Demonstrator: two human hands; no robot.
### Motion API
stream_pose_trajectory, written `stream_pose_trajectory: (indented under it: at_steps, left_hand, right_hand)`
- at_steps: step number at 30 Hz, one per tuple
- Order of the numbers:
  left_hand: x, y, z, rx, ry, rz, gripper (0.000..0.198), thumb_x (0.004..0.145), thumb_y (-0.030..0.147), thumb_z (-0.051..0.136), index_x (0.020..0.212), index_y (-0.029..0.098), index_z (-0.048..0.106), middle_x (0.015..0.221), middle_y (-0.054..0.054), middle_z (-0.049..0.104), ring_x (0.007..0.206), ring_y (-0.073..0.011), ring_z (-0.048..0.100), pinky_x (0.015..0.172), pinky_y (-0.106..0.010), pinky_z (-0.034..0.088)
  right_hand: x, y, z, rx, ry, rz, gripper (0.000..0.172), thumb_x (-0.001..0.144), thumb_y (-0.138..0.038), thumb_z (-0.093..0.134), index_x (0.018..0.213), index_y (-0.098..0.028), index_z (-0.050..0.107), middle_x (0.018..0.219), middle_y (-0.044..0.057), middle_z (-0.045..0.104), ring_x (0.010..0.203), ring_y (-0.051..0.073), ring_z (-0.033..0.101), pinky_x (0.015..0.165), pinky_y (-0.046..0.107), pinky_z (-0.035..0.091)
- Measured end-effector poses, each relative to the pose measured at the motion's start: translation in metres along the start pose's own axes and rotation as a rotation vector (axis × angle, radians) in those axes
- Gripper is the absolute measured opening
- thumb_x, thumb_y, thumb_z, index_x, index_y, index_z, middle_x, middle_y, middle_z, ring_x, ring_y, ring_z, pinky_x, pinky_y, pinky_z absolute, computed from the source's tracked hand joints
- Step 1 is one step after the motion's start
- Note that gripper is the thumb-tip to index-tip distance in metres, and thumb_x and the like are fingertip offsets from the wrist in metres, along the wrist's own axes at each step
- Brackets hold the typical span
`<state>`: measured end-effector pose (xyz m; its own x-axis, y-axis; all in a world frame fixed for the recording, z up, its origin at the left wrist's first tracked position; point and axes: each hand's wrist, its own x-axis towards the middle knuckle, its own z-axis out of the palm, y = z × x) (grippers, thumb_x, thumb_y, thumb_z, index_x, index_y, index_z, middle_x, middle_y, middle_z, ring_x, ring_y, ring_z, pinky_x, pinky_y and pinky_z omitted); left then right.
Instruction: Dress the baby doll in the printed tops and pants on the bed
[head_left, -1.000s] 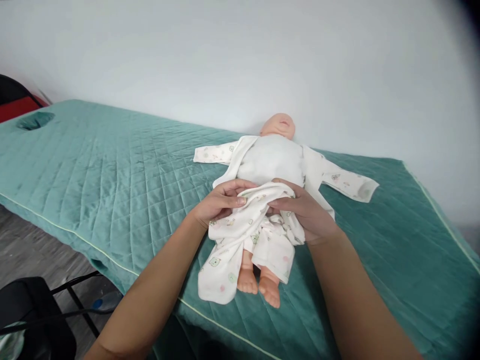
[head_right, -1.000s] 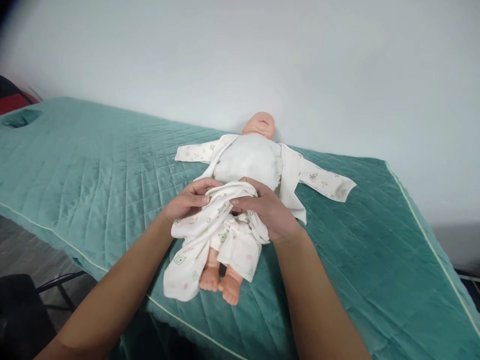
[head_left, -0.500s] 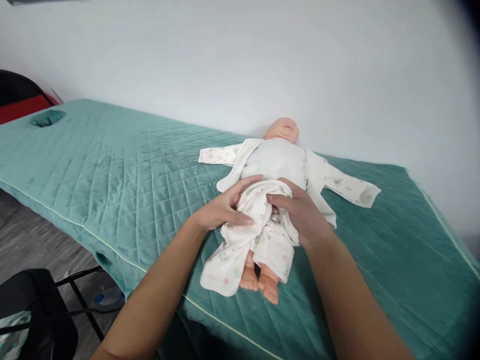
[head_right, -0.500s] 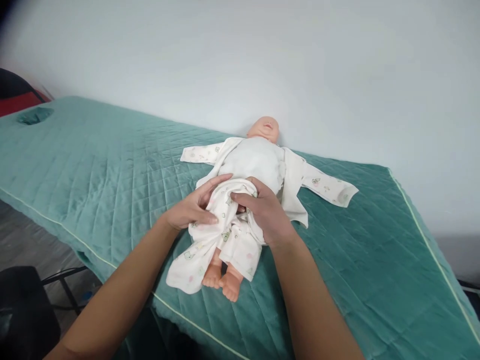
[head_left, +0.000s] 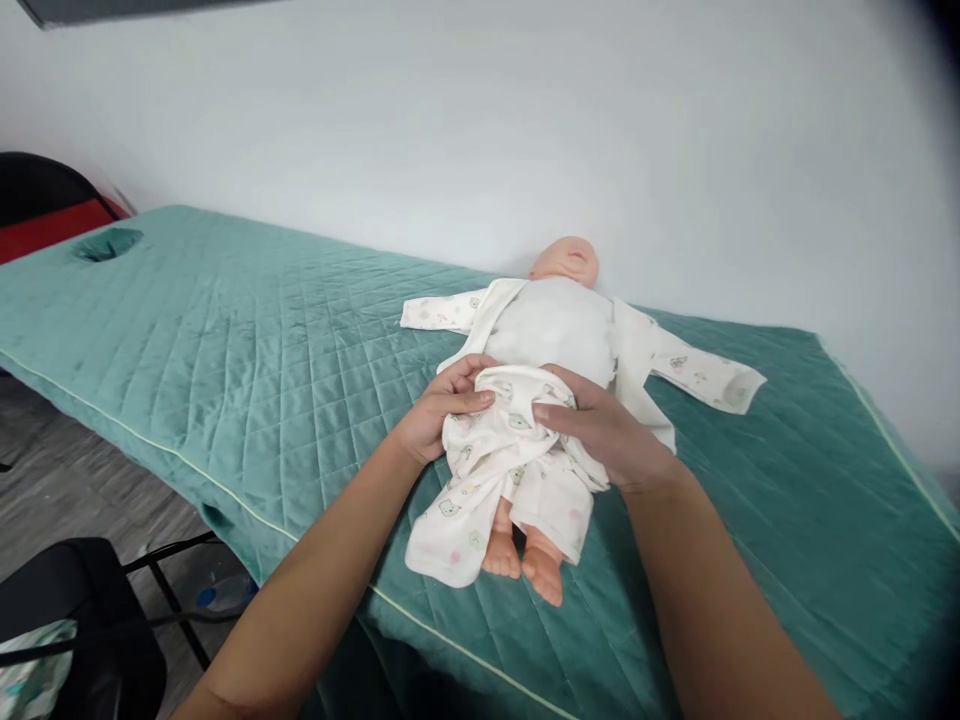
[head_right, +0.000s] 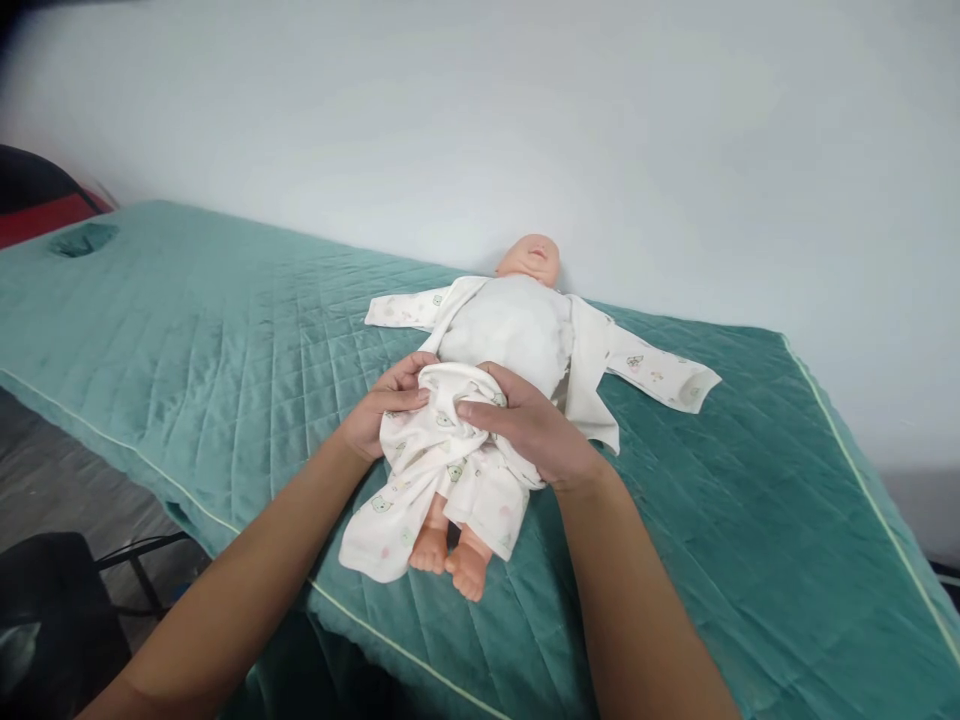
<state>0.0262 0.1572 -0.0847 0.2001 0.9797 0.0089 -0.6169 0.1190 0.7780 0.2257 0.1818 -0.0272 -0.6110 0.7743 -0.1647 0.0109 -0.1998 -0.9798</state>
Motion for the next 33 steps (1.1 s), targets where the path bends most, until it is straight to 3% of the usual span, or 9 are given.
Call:
stream_pose_trajectory:
  at_steps: [4,7,11,15,18,21,25,33]
  left_hand:
    - [0.001,-0.003,-0.005,-0.012,0.01,0.034,0.042,0.066,0.021,0.085,0.103,0.019,0.065,0.081,0.002,0.065,0.065,-0.0099,0.061,0.061,-0.02,0.048]
    - [0.0,-0.003,-0.005,-0.004,0.004,0.041,0.038,0.069,0.025,0.084,0.103,0.02,0.066,0.082,0.002,0.065,0.064,-0.0089,0.059,0.059,-0.019,0.046]
    - [-0.003,-0.002,-0.002,0.09,0.016,0.038,0.036,0.078,0.04,0.08,0.104,0.02,0.068,0.08,0.001,0.065,0.065,-0.0094,0.058,0.06,-0.019,0.044]
    - [-0.007,-0.001,-0.001,0.151,-0.12,0.083,0.065,0.071,0.062,0.08,0.12,0.021,0.068,0.107,-0.007,0.07,0.09,-0.0193,0.066,0.078,-0.026,0.051]
    - [-0.013,0.001,-0.001,0.204,-0.2,0.075,0.082,0.062,0.05,0.09,0.135,0.026,0.061,0.129,-0.009,0.066,0.114,-0.0283,0.063,0.091,-0.032,0.05]
    - [-0.017,0.001,-0.001,0.273,-0.159,0.04,0.089,0.059,0.026,0.092,0.141,0.029,0.056,0.138,-0.008,0.062,0.124,-0.031,0.058,0.096,-0.034,0.048]
    - [-0.016,-0.001,0.001,0.302,-0.021,0.051,0.076,0.062,0.017,0.087,0.133,0.026,0.064,0.125,-0.007,0.068,0.112,-0.0255,0.063,0.091,-0.031,0.05]
    - [-0.014,-0.005,0.001,0.066,0.042,0.072,0.057,0.065,0.019,0.083,0.12,0.021,0.068,0.089,-0.001,0.071,0.07,-0.0127,0.065,0.065,-0.023,0.051]
  right_hand:
    - [-0.002,-0.008,0.002,-0.214,-0.201,0.042,0.052,0.075,-0.038,0.083,0.122,-0.021,0.067,0.108,0.004,0.075,0.096,0.022,0.067,0.08,0.031,0.052]
    - [-0.004,-0.008,0.004,-0.343,-0.238,0.098,0.048,0.076,-0.04,0.082,0.12,-0.024,0.071,0.111,0.004,0.076,0.103,0.025,0.068,0.086,0.034,0.053]
    - [-0.002,-0.001,0.006,-0.199,-0.112,0.091,0.041,0.077,-0.04,0.082,0.114,-0.023,0.074,0.107,0.003,0.078,0.1,0.025,0.071,0.085,0.034,0.055]
    - [0.005,0.007,0.008,-0.032,0.115,0.041,0.038,0.074,-0.04,0.083,0.105,-0.019,0.076,0.099,0.005,0.079,0.088,0.023,0.072,0.077,0.033,0.056]
    - [0.009,0.009,0.01,0.017,0.194,0.021,0.039,0.075,-0.039,0.082,0.107,-0.018,0.076,0.097,0.006,0.079,0.084,0.022,0.072,0.075,0.033,0.056]
    - [0.009,0.009,0.011,0.053,0.189,0.01,0.039,0.076,-0.038,0.081,0.11,-0.019,0.075,0.096,0.006,0.079,0.084,0.023,0.072,0.075,0.034,0.057]
    - [0.007,0.007,0.01,0.104,0.057,-0.005,0.042,0.08,-0.041,0.078,0.115,-0.019,0.073,0.102,0.007,0.078,0.094,0.025,0.073,0.081,0.036,0.057]
    - [-0.001,0.003,0.007,-0.14,-0.201,-0.113,0.049,0.083,-0.042,0.075,0.127,-0.022,0.068,0.119,0.005,0.074,0.11,0.024,0.068,0.091,0.035,0.054]
